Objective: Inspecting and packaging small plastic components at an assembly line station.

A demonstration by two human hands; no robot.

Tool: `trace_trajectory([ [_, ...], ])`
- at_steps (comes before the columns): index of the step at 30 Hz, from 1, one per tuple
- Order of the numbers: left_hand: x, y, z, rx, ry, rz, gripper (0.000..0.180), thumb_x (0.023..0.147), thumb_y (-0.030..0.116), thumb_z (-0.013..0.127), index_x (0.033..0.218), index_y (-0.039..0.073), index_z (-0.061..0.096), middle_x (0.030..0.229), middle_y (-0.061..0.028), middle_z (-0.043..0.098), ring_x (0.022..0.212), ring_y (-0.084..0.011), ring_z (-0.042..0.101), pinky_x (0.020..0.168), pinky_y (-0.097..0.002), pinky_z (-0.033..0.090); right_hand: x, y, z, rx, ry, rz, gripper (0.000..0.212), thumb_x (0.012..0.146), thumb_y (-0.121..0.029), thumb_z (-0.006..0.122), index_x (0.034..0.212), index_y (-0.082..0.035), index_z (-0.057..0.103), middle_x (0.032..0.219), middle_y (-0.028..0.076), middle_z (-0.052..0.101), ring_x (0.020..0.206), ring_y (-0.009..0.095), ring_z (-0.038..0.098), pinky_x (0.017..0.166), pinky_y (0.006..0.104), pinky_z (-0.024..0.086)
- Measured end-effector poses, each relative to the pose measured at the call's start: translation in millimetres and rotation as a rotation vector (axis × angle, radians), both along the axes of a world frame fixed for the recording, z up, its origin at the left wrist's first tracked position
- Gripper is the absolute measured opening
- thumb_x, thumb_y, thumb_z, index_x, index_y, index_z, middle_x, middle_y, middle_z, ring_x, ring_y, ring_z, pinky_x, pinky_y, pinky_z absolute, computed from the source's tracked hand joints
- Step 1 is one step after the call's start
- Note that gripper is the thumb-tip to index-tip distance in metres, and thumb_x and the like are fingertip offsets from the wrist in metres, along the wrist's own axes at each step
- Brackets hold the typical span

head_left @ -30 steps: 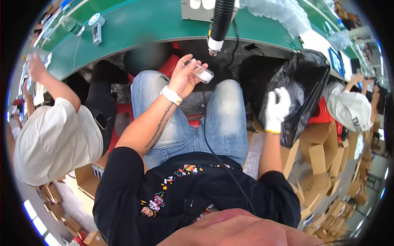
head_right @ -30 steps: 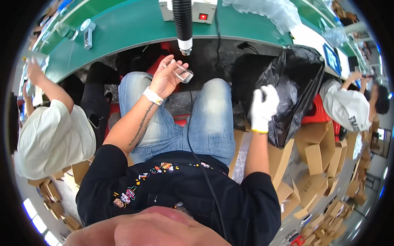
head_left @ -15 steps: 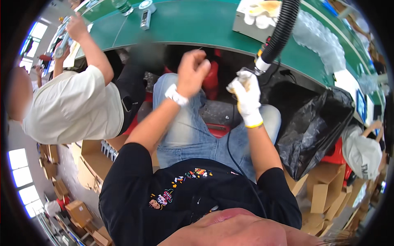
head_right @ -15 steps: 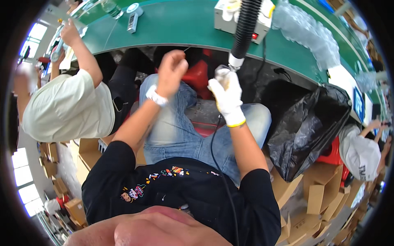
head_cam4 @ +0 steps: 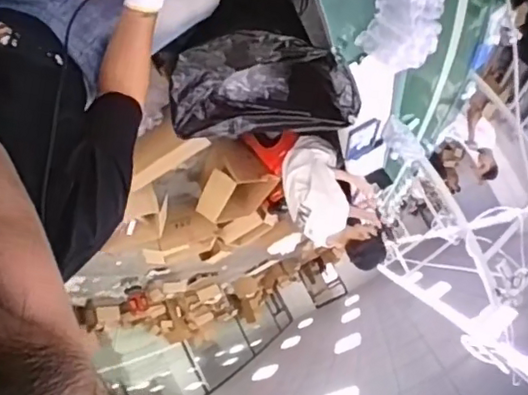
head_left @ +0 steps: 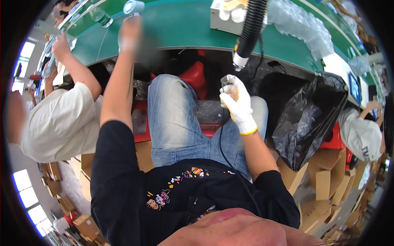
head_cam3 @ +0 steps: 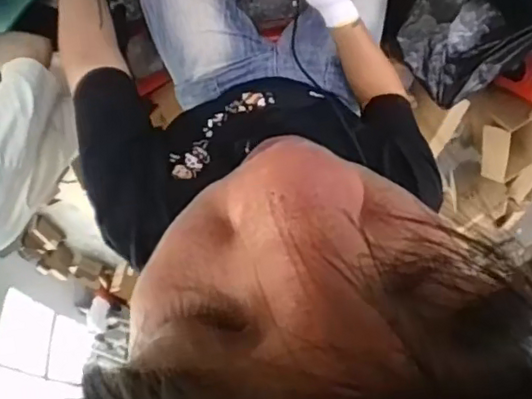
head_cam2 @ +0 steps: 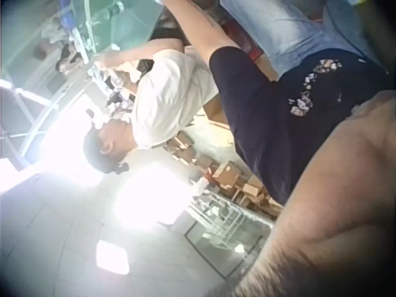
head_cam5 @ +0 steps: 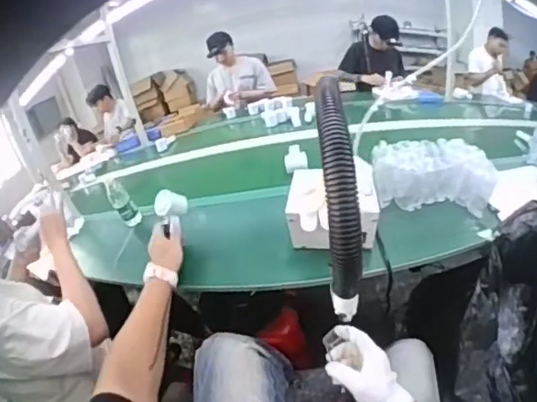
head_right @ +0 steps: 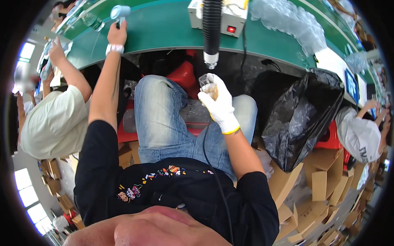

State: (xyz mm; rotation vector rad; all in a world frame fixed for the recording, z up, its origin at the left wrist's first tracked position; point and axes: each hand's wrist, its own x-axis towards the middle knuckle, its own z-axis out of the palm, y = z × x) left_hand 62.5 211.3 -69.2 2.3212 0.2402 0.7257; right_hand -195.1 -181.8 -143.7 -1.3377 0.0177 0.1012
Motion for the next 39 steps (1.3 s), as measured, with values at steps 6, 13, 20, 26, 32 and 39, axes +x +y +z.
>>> trace_trajectory([
  [6, -156, -182, -34, -1.332, 0.245, -0.709, 0.032, 0.103, 0.017, 0.060, 0.127, 0.001, 0.045, 0.112, -0.0207, 0.070, 0.099, -0.0309, 0.072, 0.088, -0.0446, 0.059, -9, 1, -19, -0.088, -0.089, 0.021, 0.071, 0.083, 0.001, 0.076, 0.148, -0.004, 0.047, 0.110, 0.006, 0.064, 0.085, 0.010, 0.058, 0.074, 0.0241, 0.051],
  [13, -206, -251, -58, -1.443, 0.467, -0.682, 0.039, 0.101, 0.018, 0.065, 0.130, 0.001, 0.045, 0.124, -0.0204, 0.066, 0.116, -0.0293, 0.066, 0.097, -0.0433, 0.055, -34, 0, -33, -0.184, -0.035, -0.059, 0.071, 0.081, -0.002, 0.079, 0.146, -0.001, 0.050, 0.115, 0.007, 0.065, 0.087, 0.009, 0.059, 0.079, 0.0249, 0.051],
  [20, -214, -237, -69, -1.227, 0.516, -0.830, 0.042, 0.102, 0.022, 0.065, 0.133, 0.002, 0.044, 0.129, -0.0198, 0.065, 0.120, -0.0308, 0.065, 0.099, -0.0445, 0.055, -43, -2, -26, -0.261, -0.078, -0.098, 0.070, 0.081, -0.004, 0.081, 0.144, -0.001, 0.052, 0.114, 0.007, 0.066, 0.090, 0.009, 0.061, 0.081, 0.0263, 0.053],
  [26, -208, -230, -76, -1.178, 0.485, -0.739, 0.051, 0.099, 0.025, 0.070, 0.136, 0.002, 0.043, 0.130, -0.0197, 0.065, 0.121, -0.0296, 0.065, 0.102, -0.0441, 0.053, -40, 9, -15, -0.446, -0.089, -0.102, 0.069, 0.080, -0.006, 0.081, 0.142, 0.000, 0.053, 0.115, 0.009, 0.068, 0.097, 0.013, 0.065, 0.087, 0.0288, 0.053],
  [32, -221, -230, -78, -1.021, 0.381, -0.960, 0.062, 0.098, 0.026, 0.071, 0.146, 0.001, 0.039, 0.132, -0.0186, 0.065, 0.119, -0.0275, 0.065, 0.104, -0.0404, 0.050, -29, 3, -10, -0.403, -0.253, -0.091, 0.067, 0.081, -0.007, 0.080, 0.141, 0.001, 0.053, 0.116, 0.011, 0.068, 0.107, 0.017, 0.066, 0.094, 0.0318, 0.053],
  [39, -196, -212, -77, -1.293, 0.224, -1.047, 0.056, 0.100, 0.027, 0.067, 0.146, 0.003, 0.046, 0.136, -0.0156, 0.062, 0.117, -0.0238, 0.065, 0.100, -0.0352, 0.051, -20, -4, -18, -0.351, -0.110, -0.031, 0.052, 0.096, -0.015, 0.067, 0.143, 0.000, 0.052, 0.122, 0.012, 0.066, 0.110, 0.020, 0.065, 0.098, 0.0355, 0.052],
])
